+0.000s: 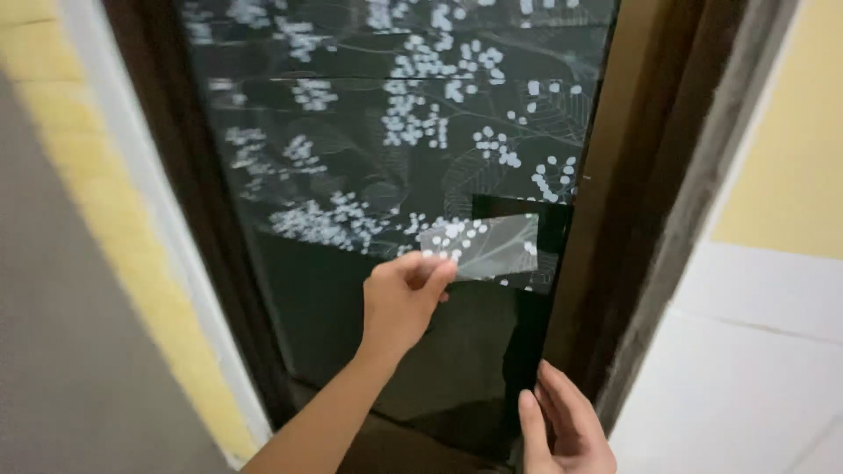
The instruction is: Cutting and applying decorative film to a glass surface to complete a pattern.
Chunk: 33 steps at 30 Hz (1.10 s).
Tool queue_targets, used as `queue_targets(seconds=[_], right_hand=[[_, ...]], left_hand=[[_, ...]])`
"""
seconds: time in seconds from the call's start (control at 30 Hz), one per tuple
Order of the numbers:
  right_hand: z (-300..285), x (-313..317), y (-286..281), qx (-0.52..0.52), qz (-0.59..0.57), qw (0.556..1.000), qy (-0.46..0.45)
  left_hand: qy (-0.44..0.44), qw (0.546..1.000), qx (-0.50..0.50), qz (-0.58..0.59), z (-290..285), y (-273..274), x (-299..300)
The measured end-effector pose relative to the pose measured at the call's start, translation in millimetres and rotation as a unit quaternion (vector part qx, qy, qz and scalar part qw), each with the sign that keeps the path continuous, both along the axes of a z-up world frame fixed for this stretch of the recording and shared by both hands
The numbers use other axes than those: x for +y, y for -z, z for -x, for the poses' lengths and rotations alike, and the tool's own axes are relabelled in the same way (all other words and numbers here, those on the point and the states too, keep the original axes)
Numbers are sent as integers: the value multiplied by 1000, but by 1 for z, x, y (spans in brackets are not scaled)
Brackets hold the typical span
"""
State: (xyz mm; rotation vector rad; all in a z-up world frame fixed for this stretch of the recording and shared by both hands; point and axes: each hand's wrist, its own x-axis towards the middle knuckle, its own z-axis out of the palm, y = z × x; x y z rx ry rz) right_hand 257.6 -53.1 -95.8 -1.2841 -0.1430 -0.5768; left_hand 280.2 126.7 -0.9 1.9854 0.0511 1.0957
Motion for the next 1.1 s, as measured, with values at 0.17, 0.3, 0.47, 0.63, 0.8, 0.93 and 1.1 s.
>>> queue_targets(seconds=[0.17, 0.3, 0.47, 0.63, 0.8, 0.93, 1.1], right_hand=[[-57, 41, -9, -73, 71, 994, 42], [-82, 66, -26, -82, 166, 981, 65], [-118, 89, -29, -171, 263, 935, 163], [-148, 108, -16, -214, 309, 898, 227], [-173, 124, -23, -245, 371, 853, 272], [-204, 134, -19, -281, 387, 838, 263], [-246, 128, -11, -266, 453, 796, 299]], left_hand=[[31, 998, 36, -34, -82, 0, 42], [69, 995, 71, 12, -106, -7, 50], [97, 993, 48, 36, -139, 5, 58], [63, 993, 97, 32, -159, 16, 66], [83, 991, 80, 73, -174, 12, 72], [61, 984, 153, 71, -176, 6, 78], [42, 943, 296, 147, -183, -16, 74]])
